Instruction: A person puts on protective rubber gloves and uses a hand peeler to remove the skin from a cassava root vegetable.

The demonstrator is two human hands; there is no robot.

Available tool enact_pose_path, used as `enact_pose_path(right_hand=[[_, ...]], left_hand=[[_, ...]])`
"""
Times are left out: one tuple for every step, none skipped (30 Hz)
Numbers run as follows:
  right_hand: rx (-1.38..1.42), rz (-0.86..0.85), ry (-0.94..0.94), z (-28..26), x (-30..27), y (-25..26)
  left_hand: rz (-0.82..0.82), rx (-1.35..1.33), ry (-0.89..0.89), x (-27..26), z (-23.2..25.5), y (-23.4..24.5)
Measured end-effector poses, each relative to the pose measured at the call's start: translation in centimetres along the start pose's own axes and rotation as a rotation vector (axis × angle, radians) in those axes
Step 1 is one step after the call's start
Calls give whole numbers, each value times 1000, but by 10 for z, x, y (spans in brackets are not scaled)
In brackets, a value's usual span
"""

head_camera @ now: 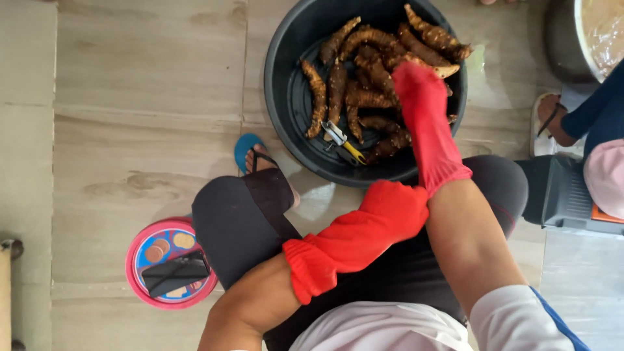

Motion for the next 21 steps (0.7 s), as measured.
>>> enact_pose_path(right_hand=[[376, 147, -512, 46, -16, -12], [750, 294, -1024, 80, -43, -39], [755, 286, -1028, 79, -49, -44], [652, 166, -951, 75, -53, -47], [549, 48, -870, 72, -57, -50], [549, 46, -881, 84, -67, -52], [81, -241, -577, 85, -65, -56], [-374, -510, -239, 83, -69, -69], [-367, -518, -244, 101, -95, -86], [164, -400, -492, 127, -121, -103], [697, -257, -719, 150, -148, -122], [703, -259, -723, 110, -147, -118], [445, -480, -726, 72, -150, -118], [176, -690, -715, 36, -154, -114], [178, -690, -717, 52, -180, -125], [36, -897, -494, 60, -200, -147], [-111, -1089, -259, 68, -224, -168], [-113, -1082, -252, 68, -232, -168], [-140, -1104, -221, 69, -242, -169], [-161, -1133, -188, 67, -255, -170], [-158, -1134, -181, 63, -251, -172]], left_hand=[[88, 9, 10, 3, -5, -2], [179, 25, 22, 7, -11, -2], [179, 27, 31, 8, -16, 7], [245, 124, -38, 7, -15, 17], [309, 222, -109, 5, -14, 26], [300, 220, -104, 1, -14, 70], [301, -136, -161, -8, -16, 119], [300, -490, -210, -24, -22, 170], [296, -491, -199, -22, -40, 182], [355, -334, -128, -19, -60, 197], [411, -177, -57, -16, -79, 212], [408, -173, -51, -18, -81, 226], [315, -243, 49, -17, -88, 235], [220, -314, 142, -17, -94, 242], [217, -313, 143, -7, -114, 232], [278, -304, 246, 2, -141, 229], [339, -295, 348, 9, -169, 226], [345, -290, 342, 14, -171, 223], [318, -330, 411, 18, -178, 217], [290, -370, 490, 19, -185, 209], [296, -366, 493, 21, -192, 198]])
Point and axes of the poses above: each hand's wrist, its own x-axis towards the middle knuckle, its own y-axis out of the back of the hand, z = x × y, the point moved 6 cm from there along x, towards the middle knuckle, and after that the axes turned 4 degrees about y, right-handed, at the moved point
